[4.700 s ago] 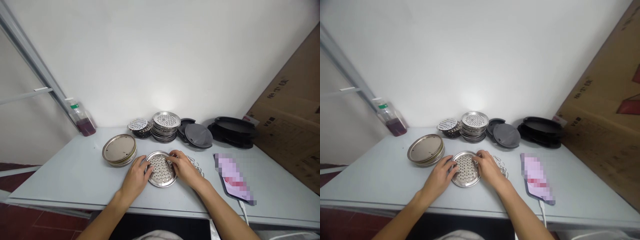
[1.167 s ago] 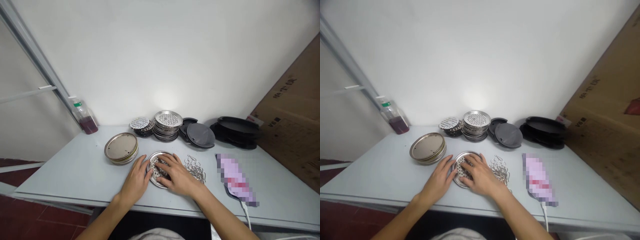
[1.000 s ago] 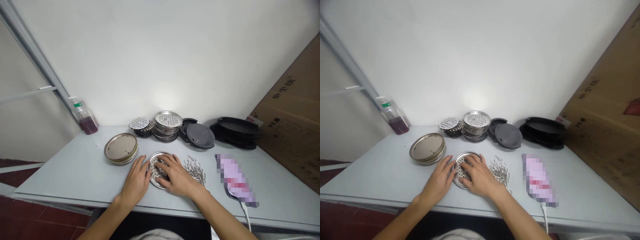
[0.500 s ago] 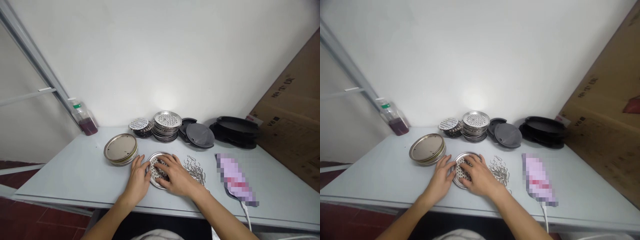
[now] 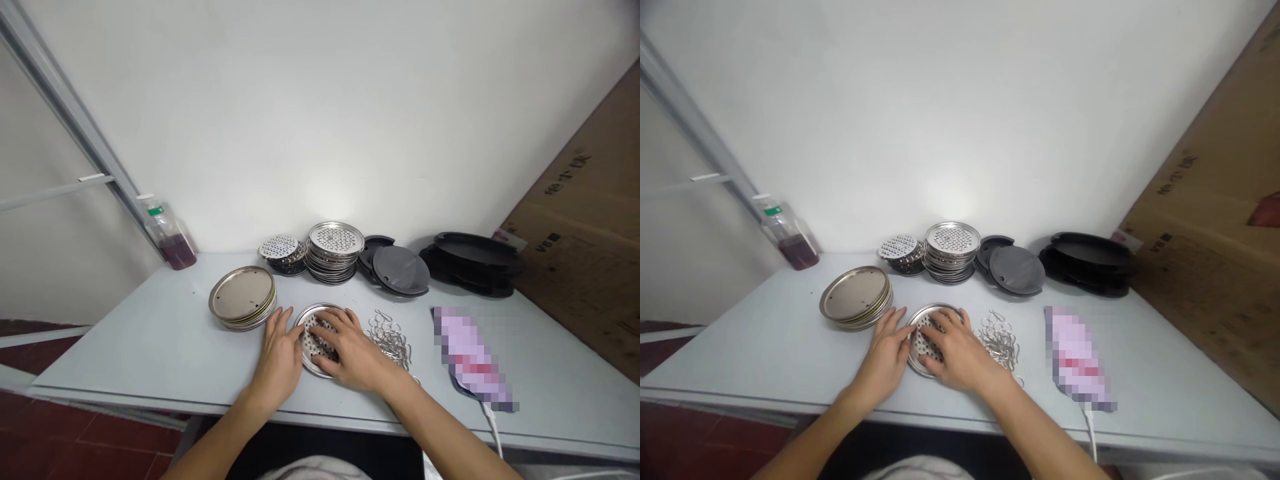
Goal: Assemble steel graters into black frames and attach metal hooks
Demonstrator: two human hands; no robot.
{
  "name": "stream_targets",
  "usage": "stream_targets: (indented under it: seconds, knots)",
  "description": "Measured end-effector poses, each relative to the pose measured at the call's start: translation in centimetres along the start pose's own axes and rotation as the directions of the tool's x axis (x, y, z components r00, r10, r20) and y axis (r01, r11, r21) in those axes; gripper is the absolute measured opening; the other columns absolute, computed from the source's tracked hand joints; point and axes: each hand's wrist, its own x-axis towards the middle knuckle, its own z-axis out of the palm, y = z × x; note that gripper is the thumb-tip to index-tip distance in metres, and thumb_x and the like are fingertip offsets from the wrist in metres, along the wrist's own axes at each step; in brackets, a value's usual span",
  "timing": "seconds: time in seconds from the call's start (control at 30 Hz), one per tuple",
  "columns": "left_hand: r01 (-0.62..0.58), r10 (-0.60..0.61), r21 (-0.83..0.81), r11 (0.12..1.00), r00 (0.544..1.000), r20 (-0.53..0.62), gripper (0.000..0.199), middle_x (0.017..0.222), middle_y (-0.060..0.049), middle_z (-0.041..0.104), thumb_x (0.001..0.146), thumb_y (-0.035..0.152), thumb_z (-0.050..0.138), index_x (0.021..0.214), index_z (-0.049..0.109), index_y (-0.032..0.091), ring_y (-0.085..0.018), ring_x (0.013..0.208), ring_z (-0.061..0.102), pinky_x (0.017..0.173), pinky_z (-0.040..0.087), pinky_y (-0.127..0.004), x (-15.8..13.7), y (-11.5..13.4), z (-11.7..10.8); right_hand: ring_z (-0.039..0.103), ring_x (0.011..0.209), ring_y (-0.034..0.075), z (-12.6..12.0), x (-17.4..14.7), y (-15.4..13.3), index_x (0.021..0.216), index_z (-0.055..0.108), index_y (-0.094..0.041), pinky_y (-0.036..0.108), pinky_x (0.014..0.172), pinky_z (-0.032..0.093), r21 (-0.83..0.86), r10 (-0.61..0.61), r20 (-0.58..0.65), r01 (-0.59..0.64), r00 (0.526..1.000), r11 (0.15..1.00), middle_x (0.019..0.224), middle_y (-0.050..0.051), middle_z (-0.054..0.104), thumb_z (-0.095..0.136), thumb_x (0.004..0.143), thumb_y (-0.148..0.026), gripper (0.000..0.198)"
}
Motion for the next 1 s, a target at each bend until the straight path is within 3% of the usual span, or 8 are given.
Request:
stream_targets:
  seconds: [0.17, 0.37, 0.53, 0.6, 0.73, 0.9, 1.0]
  knots:
    - [-0.025, 0.026, 0.041, 0.999, 0.999, -0.023, 0.039, 0.145, -0.013, 0.044, 0.084, 0.005, 0.045, 0.116, 0.064, 0.016, -0.033, 0.142, 0.028, 0.113, 0.035, -0.056, -0.2, 0.3, -0.1, 0.040, 0.131, 0.029, 0.0, -0.1, 0.1, 0.123, 0.060, -0.026, 0.053, 0.112, 0.024, 0.010, -0.008, -0.011, 0.008, 1.000, 1.000, 0.130, 0.010, 0.056, 0.064, 0.085, -0.034, 0.040]
    - [-0.040, 0.039, -0.024, 0.999, 0.999, -0.034, 0.033, 0.136, -0.014, 0.053, 0.087, 0.010, 0.045, 0.115, 0.062, 0.017, -0.029, 0.131, 0.046, 0.110, 0.041, -0.052, -0.4, -0.5, -0.3, 0.042, 0.132, 0.029, -0.1, -0.3, 0.4, 0.128, 0.058, -0.027, 0.054, 0.114, 0.023, 0.062, 0.006, -0.028, -0.004, 1.000, 0.998, 0.136, 0.011, 0.052, 0.070, 0.081, -0.038, 0.050]
    - [-0.075, 0.084, -0.151, 0.986, 0.995, 0.057, 0.037, 0.138, -0.012, 0.053, 0.094, 0.025, 0.047, 0.130, 0.052, 0.020, -0.025, 0.130, 0.048, 0.111, 0.039, -0.048, 1.7, -1.1, -1.7, 0.041, 0.134, 0.027, -0.2, -0.3, 1.2, 0.135, 0.053, -0.025, 0.045, 0.112, 0.035, 0.174, 0.077, -0.114, -0.057, 0.990, 0.983, 0.145, 0.012, 0.044, 0.065, 0.085, -0.043, 0.055]
    - [-0.121, 0.157, -0.203, 0.972, 0.973, 0.169, 0.051, 0.144, -0.012, 0.048, 0.092, 0.038, 0.055, 0.139, 0.045, 0.021, -0.026, 0.136, 0.042, 0.114, 0.035, -0.047, 3.6, -1.4, -2.3, 0.044, 0.132, 0.026, -0.2, -0.3, 1.5, 0.135, 0.053, -0.025, 0.043, 0.110, 0.038, 0.184, 0.140, -0.175, -0.108, 0.974, 0.977, 0.143, 0.012, 0.047, 0.063, 0.088, -0.041, 0.051]
    - [-0.177, 0.298, -0.310, 0.934, 0.866, 0.402, 0.092, 0.157, -0.011, 0.031, 0.072, 0.054, 0.075, 0.149, 0.032, 0.027, -0.030, 0.146, 0.025, 0.117, 0.029, -0.049, 6.9, -1.8, -2.9, 0.056, 0.117, 0.025, -0.4, 0.0, 2.3, 0.126, 0.059, -0.021, 0.042, 0.103, 0.045, 0.166, 0.222, -0.350, -0.173, 0.910, 0.971, 0.125, 0.012, 0.061, 0.059, 0.090, -0.033, 0.039]
    - [-0.172, 0.344, -0.374, 0.911, 0.816, 0.464, 0.118, 0.160, -0.011, 0.020, 0.054, 0.050, 0.087, 0.152, 0.024, 0.031, -0.033, 0.149, 0.010, 0.117, 0.024, -0.054, 6.7, -2.4, -2.8, 0.065, 0.096, 0.024, -0.4, 0.2, 3.7, 0.119, 0.062, -0.018, 0.041, 0.090, 0.051, 0.157, 0.375, -0.451, -0.342, 0.810, 0.926, 0.103, 0.010, 0.071, 0.051, 0.091, -0.025, 0.031]
    - [-0.162, 0.344, -0.378, 0.912, 0.804, 0.485, 0.126, 0.161, -0.011, 0.017, 0.049, 0.048, 0.090, 0.153, 0.021, 0.032, -0.035, 0.149, 0.006, 0.117, 0.021, -0.057, 5.6, -2.7, -2.9, 0.067, 0.091, 0.024, -0.2, 0.0, 4.6, 0.114, 0.066, -0.018, 0.039, 0.085, 0.052, 0.136, 0.421, -0.404, -0.402, 0.812, 0.906, 0.101, 0.008, 0.073, 0.048, 0.090, -0.023, 0.030]
